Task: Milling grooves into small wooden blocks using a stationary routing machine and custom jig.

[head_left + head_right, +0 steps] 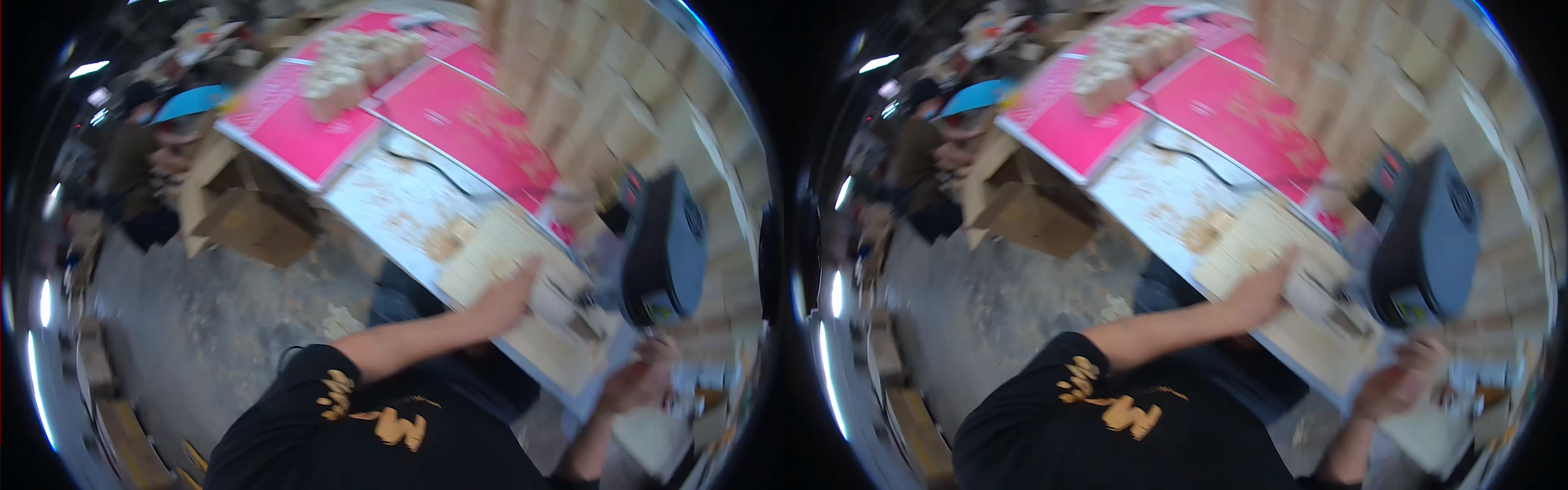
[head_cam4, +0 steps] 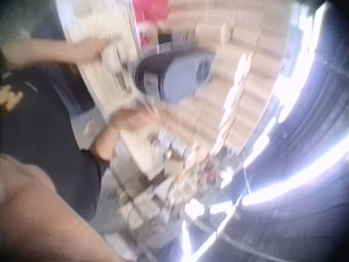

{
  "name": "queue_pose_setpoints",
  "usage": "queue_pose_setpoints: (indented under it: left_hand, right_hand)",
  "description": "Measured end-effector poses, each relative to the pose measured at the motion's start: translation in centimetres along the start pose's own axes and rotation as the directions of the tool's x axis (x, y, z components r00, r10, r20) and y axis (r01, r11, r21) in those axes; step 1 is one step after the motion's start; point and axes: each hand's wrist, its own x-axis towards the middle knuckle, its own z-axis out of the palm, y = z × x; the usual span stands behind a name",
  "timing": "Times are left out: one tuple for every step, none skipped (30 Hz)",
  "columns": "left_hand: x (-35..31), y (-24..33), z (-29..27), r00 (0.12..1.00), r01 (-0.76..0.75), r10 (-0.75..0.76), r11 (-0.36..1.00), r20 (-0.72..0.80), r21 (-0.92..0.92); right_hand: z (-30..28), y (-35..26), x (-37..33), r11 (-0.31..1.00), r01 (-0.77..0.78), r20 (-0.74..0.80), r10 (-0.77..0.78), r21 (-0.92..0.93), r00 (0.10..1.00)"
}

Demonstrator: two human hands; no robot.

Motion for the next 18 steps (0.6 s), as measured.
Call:
queue_pose_setpoints:
  left_hand:
    - [0.0, -0.2, -0.7, 0.999, -0.034, 0.035, 0.999, -0.037, 0.018]
    - [0.0, -0.2, -0.9, 0.997, -0.045, 0.05, 0.996, -0.062, 0.079]
    - [-0.1, 0.0, -1.7, 0.994, -0.061, 0.07, 0.992, -0.085, 0.106]
    - [0.1, 0.5, -2.2, 0.994, -0.063, 0.074, 0.989, -0.083, 0.135]
    - [0.1, 0.5, -2.6, 0.987, -0.114, 0.128, 0.983, -0.092, 0.145]
    - [0.2, 0.8, -2.7, 0.963, -0.211, 0.233, 0.964, -0.132, 0.163]
    - [0.4, 1.0, -2.7, 0.974, -0.187, 0.202, 0.973, -0.103, 0.135]
    - [0.4, 1.3, -2.4, 0.983, -0.158, 0.168, 0.98, -0.078, 0.118]
    - [0.6, 1.3, -2.1, 0.98, -0.183, 0.19, 0.977, -0.065, 0.109]
    - [0.4, 1.0, -1.9, 0.977, -0.186, 0.197, 0.975, -0.078, 0.125]
    - [0.0, 1.1, -1.5, 0.977, -0.187, 0.199, 0.973, -0.077, 0.134]
    - [0.0, 1.4, -1.1, 0.976, -0.193, 0.204, 0.972, -0.077, 0.133]
    - [-0.2, 1.5, -1.0, 0.98, -0.172, 0.183, 0.976, -0.076, 0.134]
    - [-0.2, 2.1, -0.6, 0.983, -0.166, 0.174, 0.979, -0.061, 0.121]
    - [-0.3, 2.8, 0.0, 0.982, -0.172, 0.18, 0.978, -0.062, 0.122]
    - [-0.2, 3.5, 1.0, 0.984, -0.162, 0.171, 0.978, -0.056, 0.132]
    - [-0.2, 3.8, 1.5, 0.986, -0.15, 0.159, 0.978, -0.052, 0.142]
    - [-0.2, 3.7, 1.5, 0.984, -0.159, 0.168, 0.977, -0.056, 0.141]
  right_hand:
    - [0.3, -0.3, -3.1, 0.978, -0.191, 0.007, 0.192, -0.079, 0.981]
    - [0.4, -0.3, -4.6, 0.978, 0.078, 0.173, -0.045, -0.191, 0.984]
    - [0.6, -0.1, -4.5, 0.927, 0.276, 0.361, -0.174, -0.254, 0.916]
    - [1.7, -0.4, -4.9, 0.903, 0.239, 0.35, -0.108, -0.358, 0.93]
    - [2.2, 0.2, -4.7, 0.89, 0.29, 0.358, -0.158, -0.352, 0.92]
    - [2.0, 0.6, -4.4, 0.876, 0.342, 0.361, -0.213, -0.341, 0.908]
    - [1.5, 0.3, -3.7, 0.86, 0.341, 0.359, -0.203, -0.379, 0.911]
    - [0.8, -0.2, -2.7, 0.88, 0.368, 0.416, -0.226, -0.301, 0.881]
    - [0.3, -0.6, -1.6, 0.895, 0.391, 0.468, -0.256, -0.216, 0.846]
    - [0.5, -0.6, -0.6, 0.938, 0.341, 0.352, -0.3, -0.06, 0.886]
    - [0.5, -1.4, 0.5, 0.951, 0.292, 0.235, -0.307, 0.098, 0.922]
    - [0.8, -2.3, 2.6, 0.989, 0.094, 0.156, -0.111, 0.112, 0.981]
    - [2.0, -3.5, 5.6, 0.982, -0.109, 0.084, 0.097, 0.157, 0.992]
    - [2.5, -4.4, 9.4, 0.953, -0.277, 0.132, 0.261, 0.125, 0.956]
    - [3.0, -4.7, 11.8, 0.896, -0.435, 0.175, 0.415, 0.095, 0.893]
    - [3.2, -4.1, 12.1, 0.901, -0.424, 0.167, 0.405, 0.096, 0.899]
    - [3.4, -3.2, 11.9, 0.899, -0.429, 0.146, 0.414, 0.085, 0.898]
    - [3.6, -2.8, 11.9, 0.897, -0.435, 0.127, 0.424, 0.074, 0.897]
